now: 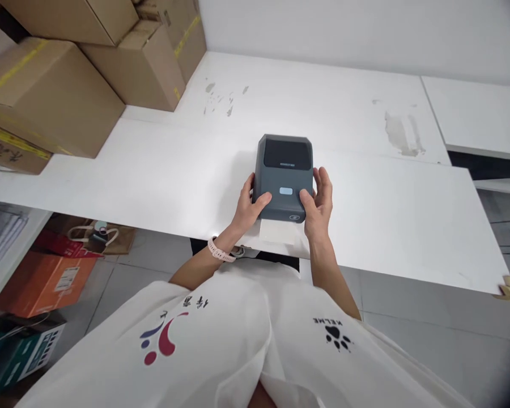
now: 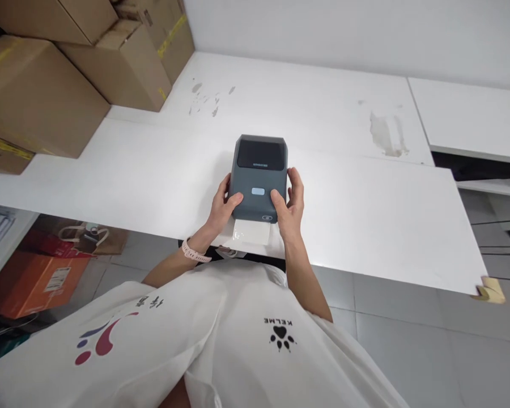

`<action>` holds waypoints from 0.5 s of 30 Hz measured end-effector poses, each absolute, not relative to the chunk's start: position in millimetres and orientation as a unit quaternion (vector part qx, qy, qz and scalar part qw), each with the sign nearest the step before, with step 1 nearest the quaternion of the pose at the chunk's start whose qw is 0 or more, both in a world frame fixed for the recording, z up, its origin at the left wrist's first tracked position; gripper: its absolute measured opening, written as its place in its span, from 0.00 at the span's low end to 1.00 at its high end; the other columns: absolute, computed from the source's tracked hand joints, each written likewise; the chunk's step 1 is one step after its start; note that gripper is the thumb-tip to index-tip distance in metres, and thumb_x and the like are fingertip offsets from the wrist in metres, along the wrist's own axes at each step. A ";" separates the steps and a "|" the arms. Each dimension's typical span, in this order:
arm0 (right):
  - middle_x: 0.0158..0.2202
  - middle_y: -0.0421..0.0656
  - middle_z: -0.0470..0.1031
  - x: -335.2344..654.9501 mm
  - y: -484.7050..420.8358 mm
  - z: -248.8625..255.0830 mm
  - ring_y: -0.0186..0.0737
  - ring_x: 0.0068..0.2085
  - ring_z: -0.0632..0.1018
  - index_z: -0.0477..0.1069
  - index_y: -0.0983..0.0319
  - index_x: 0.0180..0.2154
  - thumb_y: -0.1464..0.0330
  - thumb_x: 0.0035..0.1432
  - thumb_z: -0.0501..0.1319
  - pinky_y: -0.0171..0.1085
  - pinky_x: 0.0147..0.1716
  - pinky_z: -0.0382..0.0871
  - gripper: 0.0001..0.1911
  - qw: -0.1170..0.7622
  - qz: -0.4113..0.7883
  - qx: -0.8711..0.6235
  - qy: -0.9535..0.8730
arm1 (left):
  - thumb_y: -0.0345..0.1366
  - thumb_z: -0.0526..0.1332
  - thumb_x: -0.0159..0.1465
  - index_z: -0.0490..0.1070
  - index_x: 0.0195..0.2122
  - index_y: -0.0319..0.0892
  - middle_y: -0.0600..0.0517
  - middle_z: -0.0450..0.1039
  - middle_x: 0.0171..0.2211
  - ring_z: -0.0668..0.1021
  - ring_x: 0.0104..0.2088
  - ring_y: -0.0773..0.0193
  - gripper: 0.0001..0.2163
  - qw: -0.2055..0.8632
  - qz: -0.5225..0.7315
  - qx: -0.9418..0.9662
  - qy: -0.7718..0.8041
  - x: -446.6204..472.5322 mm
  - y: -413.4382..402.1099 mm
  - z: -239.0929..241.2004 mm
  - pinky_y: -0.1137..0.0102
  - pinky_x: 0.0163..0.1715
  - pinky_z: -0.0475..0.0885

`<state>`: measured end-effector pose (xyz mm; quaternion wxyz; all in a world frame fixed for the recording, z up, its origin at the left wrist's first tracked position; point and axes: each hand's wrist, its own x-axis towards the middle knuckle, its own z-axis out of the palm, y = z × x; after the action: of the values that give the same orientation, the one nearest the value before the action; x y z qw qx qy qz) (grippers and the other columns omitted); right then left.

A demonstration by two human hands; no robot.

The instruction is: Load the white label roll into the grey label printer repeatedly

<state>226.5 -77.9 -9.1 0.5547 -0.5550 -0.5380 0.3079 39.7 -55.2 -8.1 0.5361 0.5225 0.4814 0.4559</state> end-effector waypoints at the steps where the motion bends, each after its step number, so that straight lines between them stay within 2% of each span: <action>1: 0.72 0.42 0.56 224.8 -77.0 -12.0 0.51 0.73 0.57 0.53 0.46 0.69 0.50 0.62 0.62 0.59 0.70 0.53 0.38 0.581 0.315 -0.540 -0.521 | 0.57 0.63 0.61 0.50 0.71 0.48 0.44 0.55 0.72 0.62 0.70 0.46 0.41 0.538 0.464 0.521 0.473 40.1 -54.6 -9.4 0.57 0.65 0.66; 4: 0.70 0.43 0.60 220.7 -74.8 -16.6 0.51 0.71 0.61 0.59 0.48 0.67 0.50 0.60 0.63 0.56 0.69 0.59 0.36 0.614 0.327 -0.520 -0.496 | 0.56 0.64 0.61 0.55 0.68 0.51 0.44 0.57 0.71 0.66 0.67 0.48 0.37 0.535 0.464 0.517 0.480 38.2 -62.5 -9.8 0.59 0.60 0.70; 6: 0.69 0.44 0.60 219.4 -74.1 -17.1 0.52 0.71 0.63 0.59 0.49 0.66 0.50 0.60 0.62 0.55 0.67 0.61 0.36 0.614 0.328 -0.521 -0.494 | 0.54 0.65 0.61 0.61 0.63 0.49 0.42 0.62 0.66 0.72 0.60 0.52 0.32 0.480 0.481 0.502 0.535 34.2 -78.3 -8.6 0.62 0.53 0.73; 7: 0.69 0.45 0.60 219.1 -74.0 -17.0 0.52 0.71 0.63 0.58 0.49 0.67 0.50 0.61 0.62 0.56 0.67 0.62 0.36 0.611 0.325 -0.524 -0.496 | 0.53 0.65 0.61 0.64 0.59 0.47 0.42 0.67 0.62 0.75 0.54 0.55 0.28 0.439 0.495 0.491 0.567 31.6 -88.3 -7.8 0.63 0.49 0.73; 9: 0.69 0.46 0.60 218.9 -73.9 -16.3 0.53 0.71 0.63 0.56 0.50 0.67 0.50 0.61 0.61 0.57 0.66 0.63 0.36 0.605 0.317 -0.530 -0.502 | 0.50 0.65 0.62 0.70 0.45 0.43 0.46 0.74 0.45 0.76 0.41 0.62 0.18 0.387 0.506 0.476 0.606 26.8 -108.2 -5.5 0.67 0.41 0.72; 10: 0.69 0.47 0.60 218.8 -73.9 -15.8 0.53 0.70 0.63 0.56 0.50 0.67 0.50 0.61 0.61 0.57 0.66 0.63 0.36 0.604 0.313 -0.532 -0.504 | 0.49 0.64 0.63 0.71 0.37 0.43 0.50 0.73 0.36 0.74 0.35 0.65 0.14 0.417 0.479 0.488 0.599 24.9 -116.2 -3.5 0.69 0.36 0.71; 12: 0.68 0.48 0.61 218.7 -74.3 -13.6 0.53 0.70 0.64 0.57 0.51 0.66 0.51 0.62 0.60 0.56 0.65 0.64 0.35 0.608 0.304 -0.527 -0.510 | 0.49 0.63 0.63 0.67 0.25 0.42 0.54 0.66 0.23 0.68 0.25 0.69 0.17 0.546 0.368 0.512 0.552 23.1 -125.5 3.0 0.71 0.28 0.66; 15: 0.69 0.47 0.61 219.4 -76.6 -6.9 0.51 0.70 0.64 0.63 0.50 0.62 0.53 0.65 0.59 0.56 0.66 0.62 0.26 0.602 0.263 -0.522 -0.544 | 0.48 0.63 0.61 0.63 0.19 0.42 0.58 0.60 0.16 0.60 0.19 0.73 0.20 0.707 0.237 0.482 0.461 24.2 -124.8 16.9 0.71 0.23 0.61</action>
<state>219.4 -76.6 -6.9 0.6025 -0.5221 -0.5435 0.2627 24.2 -124.8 16.9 0.7067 0.4817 0.4609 0.2369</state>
